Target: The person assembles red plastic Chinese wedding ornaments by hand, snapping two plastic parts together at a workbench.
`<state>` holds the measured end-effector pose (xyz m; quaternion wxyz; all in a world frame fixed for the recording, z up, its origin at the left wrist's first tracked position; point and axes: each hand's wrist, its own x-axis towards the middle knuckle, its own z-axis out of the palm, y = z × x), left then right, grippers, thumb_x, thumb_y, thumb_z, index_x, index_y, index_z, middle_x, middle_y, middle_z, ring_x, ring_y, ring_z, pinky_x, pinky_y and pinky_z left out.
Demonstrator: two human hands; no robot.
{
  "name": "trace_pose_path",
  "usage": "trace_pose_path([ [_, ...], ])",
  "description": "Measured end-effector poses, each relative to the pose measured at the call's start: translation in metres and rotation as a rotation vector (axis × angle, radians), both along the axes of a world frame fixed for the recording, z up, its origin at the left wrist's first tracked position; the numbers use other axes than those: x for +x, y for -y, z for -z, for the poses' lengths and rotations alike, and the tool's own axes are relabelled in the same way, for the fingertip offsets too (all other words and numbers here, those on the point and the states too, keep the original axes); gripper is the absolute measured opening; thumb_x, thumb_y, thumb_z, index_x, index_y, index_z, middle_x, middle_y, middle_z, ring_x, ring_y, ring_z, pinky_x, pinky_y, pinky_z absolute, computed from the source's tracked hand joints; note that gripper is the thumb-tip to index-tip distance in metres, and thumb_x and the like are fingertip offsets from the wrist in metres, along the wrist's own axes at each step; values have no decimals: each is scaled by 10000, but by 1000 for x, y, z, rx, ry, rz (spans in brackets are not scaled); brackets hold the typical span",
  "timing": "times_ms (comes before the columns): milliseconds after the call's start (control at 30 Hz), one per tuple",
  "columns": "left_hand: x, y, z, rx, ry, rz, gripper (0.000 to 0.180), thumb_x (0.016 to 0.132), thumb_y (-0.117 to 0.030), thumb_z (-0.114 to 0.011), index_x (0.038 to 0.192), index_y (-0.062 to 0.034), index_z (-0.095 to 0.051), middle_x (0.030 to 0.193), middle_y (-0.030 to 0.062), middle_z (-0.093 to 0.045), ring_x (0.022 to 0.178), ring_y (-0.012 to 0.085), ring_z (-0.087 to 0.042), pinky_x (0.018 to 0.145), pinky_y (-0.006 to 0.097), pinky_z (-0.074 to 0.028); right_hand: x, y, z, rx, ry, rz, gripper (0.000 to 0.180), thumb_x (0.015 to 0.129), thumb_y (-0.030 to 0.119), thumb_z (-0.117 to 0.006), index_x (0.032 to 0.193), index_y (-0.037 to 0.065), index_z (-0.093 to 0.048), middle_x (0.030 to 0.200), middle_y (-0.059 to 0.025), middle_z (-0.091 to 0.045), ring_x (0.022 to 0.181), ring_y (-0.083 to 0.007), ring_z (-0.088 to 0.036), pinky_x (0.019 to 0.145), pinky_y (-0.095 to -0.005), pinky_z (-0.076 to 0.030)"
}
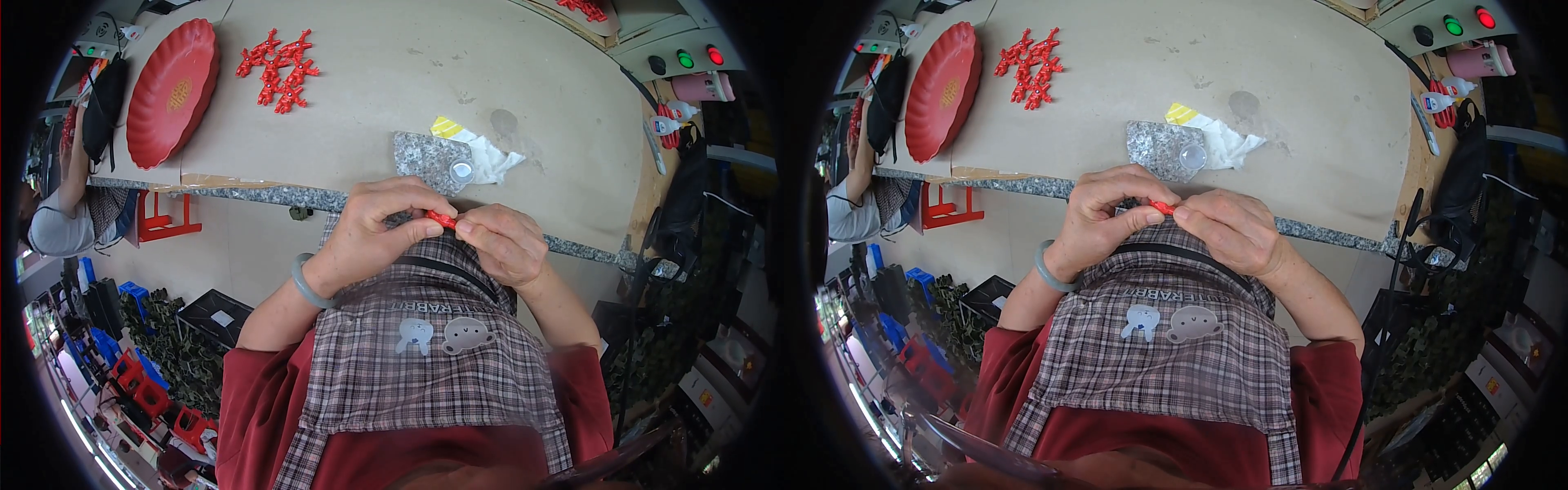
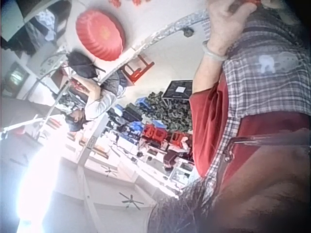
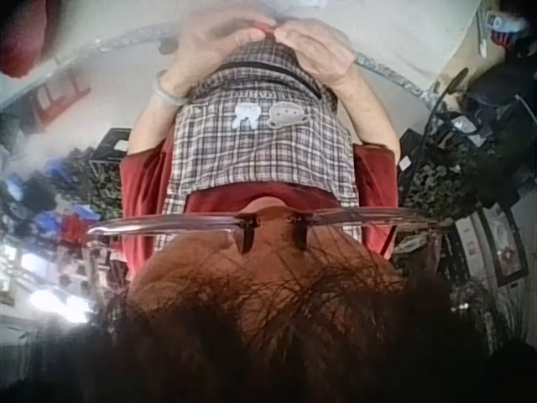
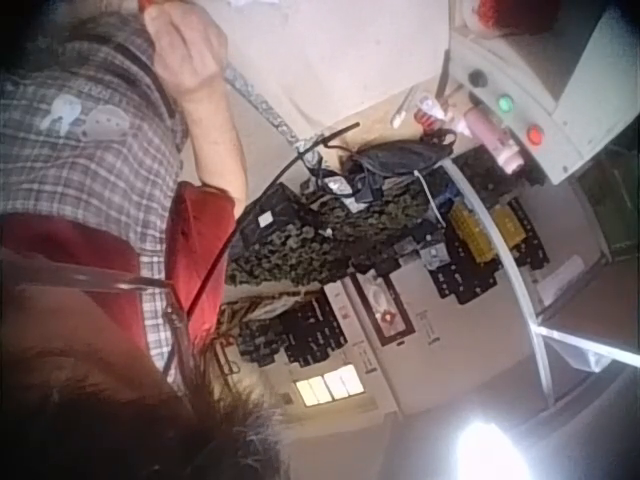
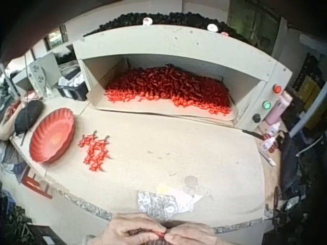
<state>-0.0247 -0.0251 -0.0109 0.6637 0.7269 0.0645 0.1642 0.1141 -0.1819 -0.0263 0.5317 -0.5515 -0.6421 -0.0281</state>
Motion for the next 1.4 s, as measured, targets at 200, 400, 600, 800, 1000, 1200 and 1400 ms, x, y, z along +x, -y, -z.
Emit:
trace_pose_path([
  [200,0,0,0,-8,-2,-2,192,795,14,-733,983,-26,-723,880,72,-700,749,143,-627,688,262,-520,0,-1,0,2,1,8,165,748,-50,-735,900,-63,-674,802,-140,-671,661,-242,-679,552,-311,-577],
  [400,1,0,-1,-11,-9,-7,189,795,19,-732,979,-26,-724,873,69,-697,744,142,-625,684,261,-517,0,-1,-1,-1,-1,10,155,753,-47,-735,894,-64,-673,798,-141,-672,654,-242,-678,547,-314,-575],
  [600,2,0,0,-5,-4,-7,188,794,18,-733,977,-28,-725,867,66,-694,742,141,-624,683,260,-516,1,0,3,0,-4,5,215,762,-69,-732,964,-40,-664,818,-141,-672,651,-242,-675,533,-304,-555],
  [800,2,0,0,-9,-9,-5,181,799,10,-731,976,-29,-726,866,66,-694,742,141,-626,687,259,-517,2,0,5,3,-5,-4,292,767,-94,-732,1037,-14,-656,840,-144,-674,650,-239,-673,515,-295,-535],
  [1000,2,0,0,-24,-8,-3,176,805,5,-729,978,-25,-724,875,67,-696,749,138,-627,694,258,-520,2,0,4,3,-1,-2,302,757,-94,-736,1037,-13,-659,838,-141,-675,650,-239,-673,514,-292,-533],
  [1200,2,0,0,-26,-9,2,175,805,8,-727,977,-24,-723,880,66,-698,752,138,-629,695,259,-520,3,0,5,4,-4,-3,305,753,-94,-738,1037,-13,-661,837,-141,-677,651,-240,-675,517,-293,-533],
  [1400,2,0,0,-25,-11,3,171,808,7,-726,976,-25,-722,882,65,-697,751,138,-626,698,258,-520,3,0,6,9,-3,-1,295,761,-90,-737,1036,-16,-659,839,-141,-677,652,-241,-676,518,-295,-536],
])
